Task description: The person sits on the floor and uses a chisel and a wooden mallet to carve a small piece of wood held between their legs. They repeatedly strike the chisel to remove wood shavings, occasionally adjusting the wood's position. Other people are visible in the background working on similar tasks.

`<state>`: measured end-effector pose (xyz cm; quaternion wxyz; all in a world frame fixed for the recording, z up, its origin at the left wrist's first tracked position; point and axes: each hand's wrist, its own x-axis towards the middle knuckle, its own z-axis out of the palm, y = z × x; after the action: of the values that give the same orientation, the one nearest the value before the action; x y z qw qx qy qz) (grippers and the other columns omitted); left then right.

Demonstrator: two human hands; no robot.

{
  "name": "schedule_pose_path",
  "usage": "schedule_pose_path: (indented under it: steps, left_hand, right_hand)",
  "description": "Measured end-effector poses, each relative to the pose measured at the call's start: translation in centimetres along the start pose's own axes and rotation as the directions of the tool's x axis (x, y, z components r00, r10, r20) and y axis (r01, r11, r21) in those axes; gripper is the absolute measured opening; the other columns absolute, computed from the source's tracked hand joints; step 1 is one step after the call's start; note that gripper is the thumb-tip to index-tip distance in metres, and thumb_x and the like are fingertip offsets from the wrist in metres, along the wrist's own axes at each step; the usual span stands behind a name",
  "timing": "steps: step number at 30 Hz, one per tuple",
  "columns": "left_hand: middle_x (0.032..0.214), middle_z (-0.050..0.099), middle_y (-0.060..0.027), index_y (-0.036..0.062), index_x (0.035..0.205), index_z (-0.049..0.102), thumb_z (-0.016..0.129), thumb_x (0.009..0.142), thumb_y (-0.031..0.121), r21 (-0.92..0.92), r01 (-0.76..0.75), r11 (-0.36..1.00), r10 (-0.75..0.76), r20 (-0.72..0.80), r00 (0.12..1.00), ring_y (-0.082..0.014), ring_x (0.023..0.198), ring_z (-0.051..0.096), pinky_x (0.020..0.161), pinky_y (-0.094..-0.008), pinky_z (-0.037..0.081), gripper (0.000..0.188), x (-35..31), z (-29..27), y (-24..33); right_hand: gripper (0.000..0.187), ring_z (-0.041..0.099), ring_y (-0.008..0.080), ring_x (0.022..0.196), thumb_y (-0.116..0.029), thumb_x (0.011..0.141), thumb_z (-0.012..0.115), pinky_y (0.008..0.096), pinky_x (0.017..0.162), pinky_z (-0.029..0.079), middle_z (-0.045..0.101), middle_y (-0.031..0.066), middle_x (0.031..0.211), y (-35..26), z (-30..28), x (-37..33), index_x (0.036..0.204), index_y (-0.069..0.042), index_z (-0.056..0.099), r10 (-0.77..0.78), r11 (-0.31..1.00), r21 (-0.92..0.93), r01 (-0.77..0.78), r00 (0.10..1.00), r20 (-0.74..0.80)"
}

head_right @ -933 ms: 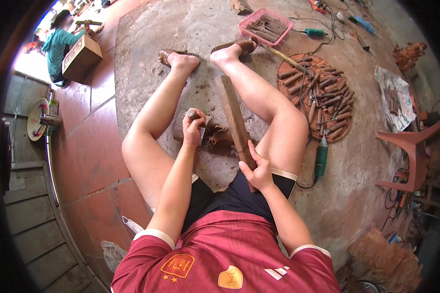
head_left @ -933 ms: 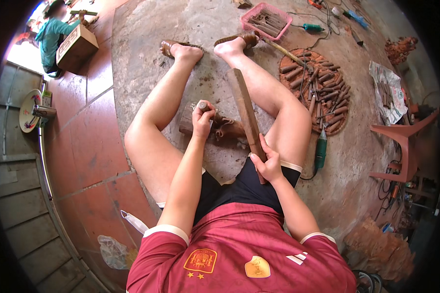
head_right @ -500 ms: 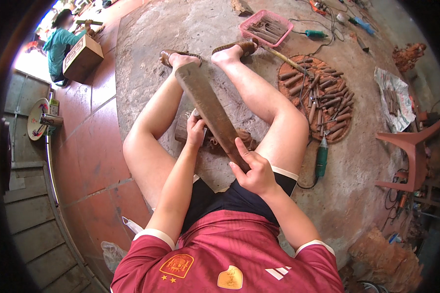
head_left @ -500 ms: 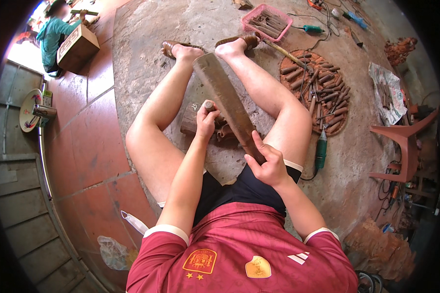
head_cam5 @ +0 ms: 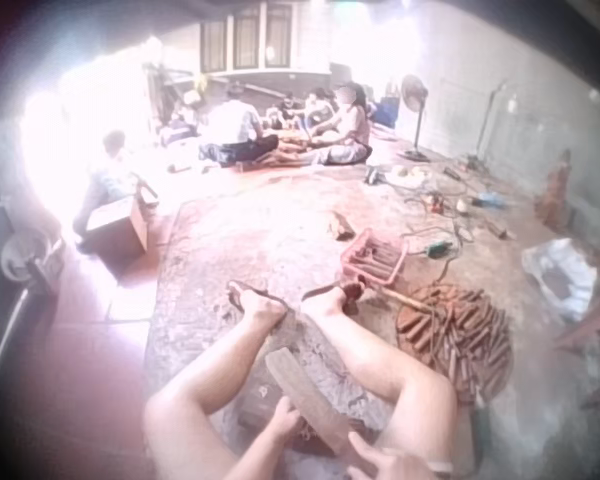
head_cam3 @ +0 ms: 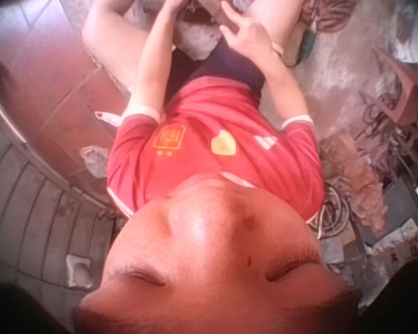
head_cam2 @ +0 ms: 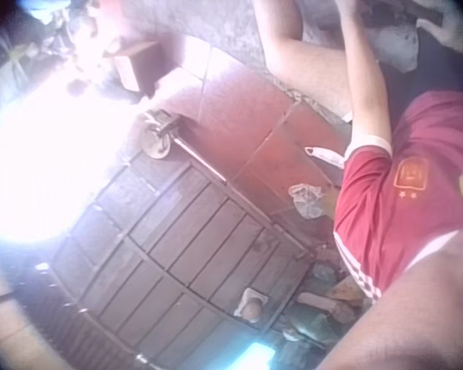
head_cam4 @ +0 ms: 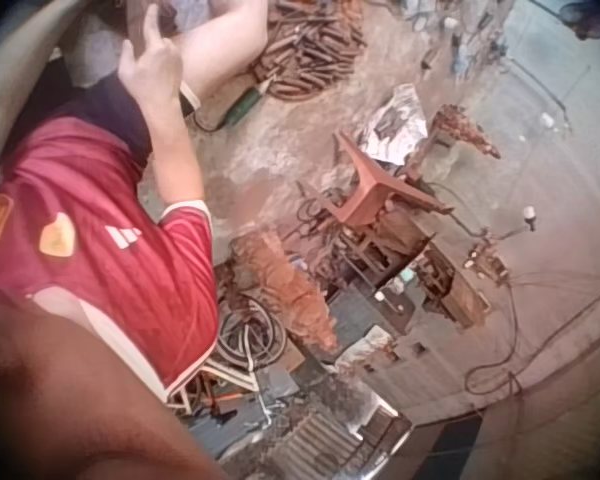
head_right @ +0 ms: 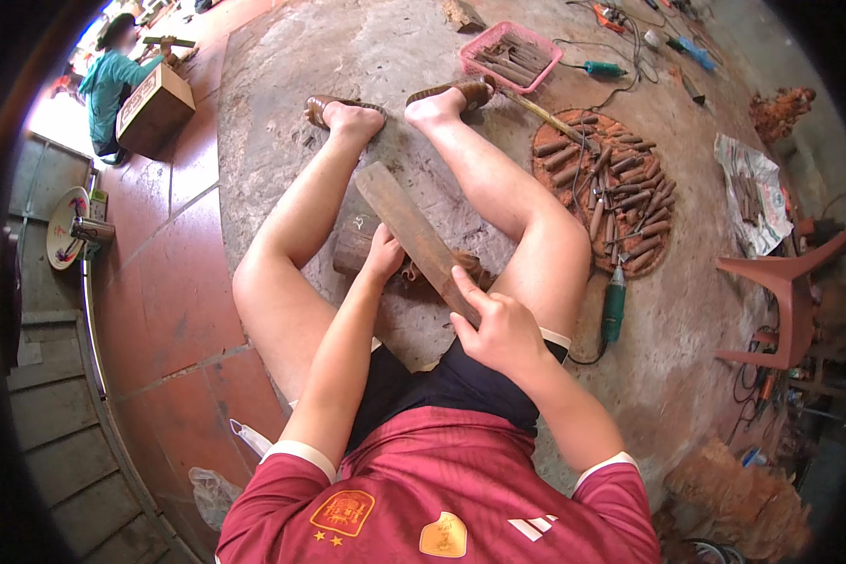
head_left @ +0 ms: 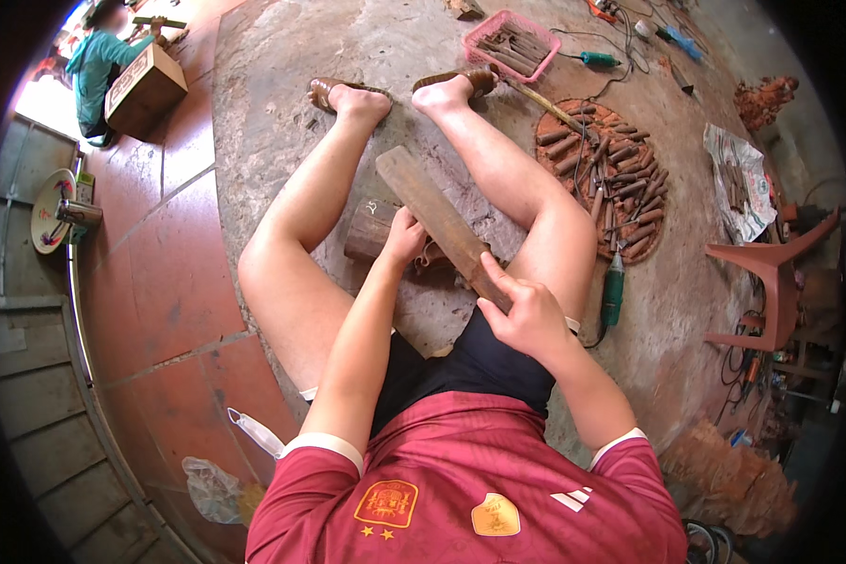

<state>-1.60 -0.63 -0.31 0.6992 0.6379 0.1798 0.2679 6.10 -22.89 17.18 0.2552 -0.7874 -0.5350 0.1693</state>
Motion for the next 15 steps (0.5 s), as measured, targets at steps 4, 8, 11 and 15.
schedule_pose_path:
  steps: [4,8,11,15]
  left_hand:
    - [0.102,0.066,-0.0049,-0.0044,0.107,0.061,0.054,0.09,0.004,-0.091,0.019,0.996,-0.016,0.032,0.999,-0.014,0.097,0.058,0.086,-0.0301,0.047,0.02,0.9,-0.1,-0.3]
    - [0.107,0.064,-0.0048,-0.003,0.114,0.057,0.056,0.089,0.003,-0.026,0.155,0.988,-0.153,0.081,0.985,-0.0137,0.099,0.057,0.087,-0.0289,0.046,0.026,1.0,-0.6,-0.7]
    - [0.106,0.063,-0.0036,-0.0024,0.114,0.057,0.055,0.088,0.001,-0.12,0.05,0.992,-0.046,0.039,0.998,-0.012,0.096,0.057,0.085,-0.0274,0.046,0.027,1.3,-0.3,-0.3]
    - [0.107,0.063,-0.0049,-0.0023,0.115,0.056,0.05,0.091,0.001,-0.242,0.093,0.966,-0.08,0.062,0.995,-0.0131,0.097,0.057,0.088,-0.0279,0.046,0.025,0.8,0.3,1.4]
  right_hand:
    - [0.068,0.059,0.0348,0.056,-0.02,0.077,0.07,0.042,0.056,0.049,0.054,0.0174,0.062,0.0,0.3,-0.7,0.141,-0.016,0.045,-0.063,0.985,0.149,0.087,0.985,-0.164]
    - [0.068,0.059,0.0354,0.057,-0.018,0.077,0.07,0.0431,0.057,0.048,0.055,0.018,0.062,-0.2,0.3,-0.5,0.14,-0.016,0.045,0.05,0.991,-0.129,-0.043,0.997,0.05]
    - [0.068,0.059,0.0363,0.058,-0.017,0.077,0.069,0.0438,0.058,0.048,0.057,0.0192,0.064,-0.6,-0.6,0.0,0.14,-0.015,0.045,0.057,0.998,0.035,-0.057,0.998,-0.014]
    - [0.065,0.062,0.0363,0.061,-0.017,0.077,0.069,0.0433,0.059,0.049,0.058,0.0199,0.066,0.5,1.5,-0.1,0.138,-0.013,0.047,0.005,0.995,0.1,0.014,0.983,-0.186]
